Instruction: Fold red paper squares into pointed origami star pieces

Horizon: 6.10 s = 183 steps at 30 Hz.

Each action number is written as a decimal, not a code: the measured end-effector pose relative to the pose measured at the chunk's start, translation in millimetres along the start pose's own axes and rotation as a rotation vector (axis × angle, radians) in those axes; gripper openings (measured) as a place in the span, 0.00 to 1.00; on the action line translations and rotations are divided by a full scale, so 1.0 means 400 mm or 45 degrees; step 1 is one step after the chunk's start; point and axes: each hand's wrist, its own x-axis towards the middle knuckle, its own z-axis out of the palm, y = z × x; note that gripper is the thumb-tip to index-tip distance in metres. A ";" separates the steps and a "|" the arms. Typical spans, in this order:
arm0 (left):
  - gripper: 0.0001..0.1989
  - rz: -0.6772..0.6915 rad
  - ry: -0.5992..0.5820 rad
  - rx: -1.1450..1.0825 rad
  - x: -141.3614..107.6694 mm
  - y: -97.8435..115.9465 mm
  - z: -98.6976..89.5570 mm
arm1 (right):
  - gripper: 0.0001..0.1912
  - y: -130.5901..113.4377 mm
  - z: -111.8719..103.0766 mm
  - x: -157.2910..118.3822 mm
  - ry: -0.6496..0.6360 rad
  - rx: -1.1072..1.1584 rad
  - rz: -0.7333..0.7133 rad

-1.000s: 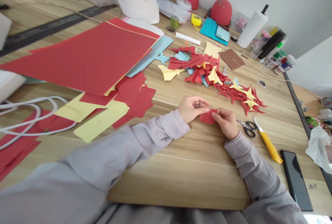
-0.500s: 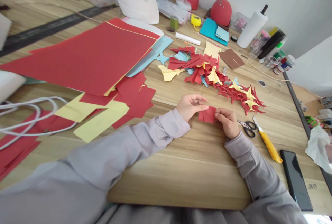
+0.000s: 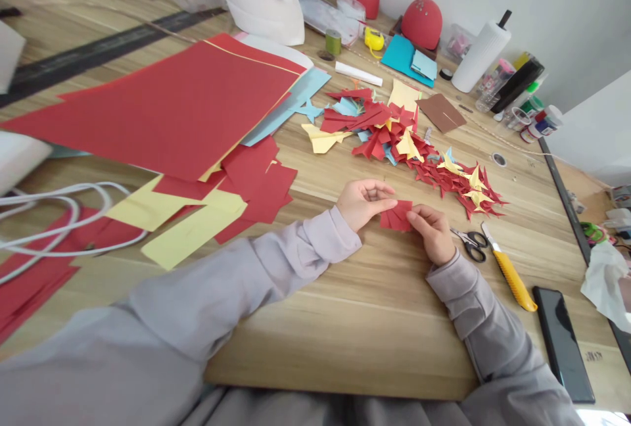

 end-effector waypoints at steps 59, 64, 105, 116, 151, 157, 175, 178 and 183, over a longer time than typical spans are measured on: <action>0.16 -0.074 -0.026 -0.022 -0.007 -0.001 0.012 | 0.11 -0.001 0.004 0.008 0.038 0.027 0.042; 0.16 -0.049 -0.109 0.074 -0.011 -0.009 0.011 | 0.12 0.005 0.006 0.011 0.119 0.173 0.025; 0.20 -0.108 -0.258 -0.009 -0.001 0.008 -0.008 | 0.27 0.004 -0.026 0.021 -0.029 0.216 0.126; 0.18 -0.098 -0.273 0.072 -0.008 0.013 -0.001 | 0.28 -0.011 -0.012 0.017 -0.008 0.217 0.159; 0.15 -0.194 -0.293 -0.060 -0.009 0.015 -0.001 | 0.14 0.004 -0.017 0.020 0.006 0.374 0.191; 0.15 -0.056 -0.236 0.079 -0.015 0.009 0.001 | 0.10 0.009 -0.015 0.015 0.011 0.251 0.115; 0.10 0.048 -0.113 0.037 0.000 -0.009 0.002 | 0.13 -0.007 0.000 0.009 -0.076 0.016 0.015; 0.10 0.045 -0.135 0.088 -0.002 -0.006 0.000 | 0.13 -0.001 0.001 0.011 -0.013 -0.022 0.020; 0.12 0.062 -0.285 0.215 -0.010 -0.006 -0.001 | 0.15 -0.005 0.003 0.011 0.095 -0.080 0.028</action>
